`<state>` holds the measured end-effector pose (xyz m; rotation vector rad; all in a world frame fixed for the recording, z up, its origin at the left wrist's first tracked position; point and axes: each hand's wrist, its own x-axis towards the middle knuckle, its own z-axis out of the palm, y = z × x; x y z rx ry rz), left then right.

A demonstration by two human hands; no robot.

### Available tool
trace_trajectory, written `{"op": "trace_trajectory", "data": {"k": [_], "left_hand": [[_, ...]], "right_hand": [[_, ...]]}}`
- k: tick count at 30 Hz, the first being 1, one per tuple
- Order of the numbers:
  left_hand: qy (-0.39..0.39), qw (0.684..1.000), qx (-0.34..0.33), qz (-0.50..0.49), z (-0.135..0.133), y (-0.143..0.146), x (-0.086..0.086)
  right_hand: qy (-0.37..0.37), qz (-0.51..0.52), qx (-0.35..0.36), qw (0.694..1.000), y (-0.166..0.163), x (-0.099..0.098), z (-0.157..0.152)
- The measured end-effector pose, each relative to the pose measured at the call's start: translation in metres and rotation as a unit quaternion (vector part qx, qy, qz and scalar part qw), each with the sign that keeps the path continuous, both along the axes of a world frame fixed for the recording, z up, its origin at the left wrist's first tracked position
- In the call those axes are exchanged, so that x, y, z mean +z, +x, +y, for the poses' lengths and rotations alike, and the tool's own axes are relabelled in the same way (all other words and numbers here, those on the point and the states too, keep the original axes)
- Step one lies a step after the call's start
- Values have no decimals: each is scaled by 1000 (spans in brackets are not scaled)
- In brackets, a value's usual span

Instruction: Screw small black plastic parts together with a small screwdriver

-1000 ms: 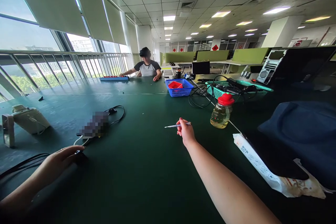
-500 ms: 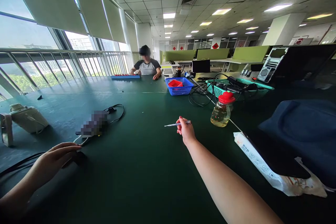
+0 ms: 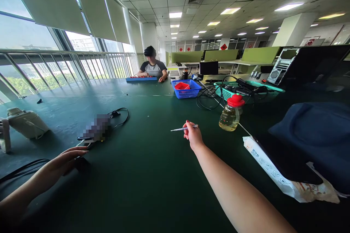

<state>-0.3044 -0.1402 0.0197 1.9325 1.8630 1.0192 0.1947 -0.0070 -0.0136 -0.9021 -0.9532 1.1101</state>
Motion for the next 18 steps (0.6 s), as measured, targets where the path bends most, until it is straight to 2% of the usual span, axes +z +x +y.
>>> {"op": "trace_trajectory", "data": {"k": [2,4,11,18], "left_hand": [[-20,996,-82,21,3,-9,-8],[-26,992,-116,52,7,-17,-14],[-64,985,-116,109,11,-29,-17],[-106,975,-87,172,9,-22,-3]], "right_hand": [[-1,-1,0,1000,1,0,0],[-2,0,0,1000,1,0,0],[-1,-8,0,1000,1,-3,1],[0,-4,1,1000,0,-1,1]]}}
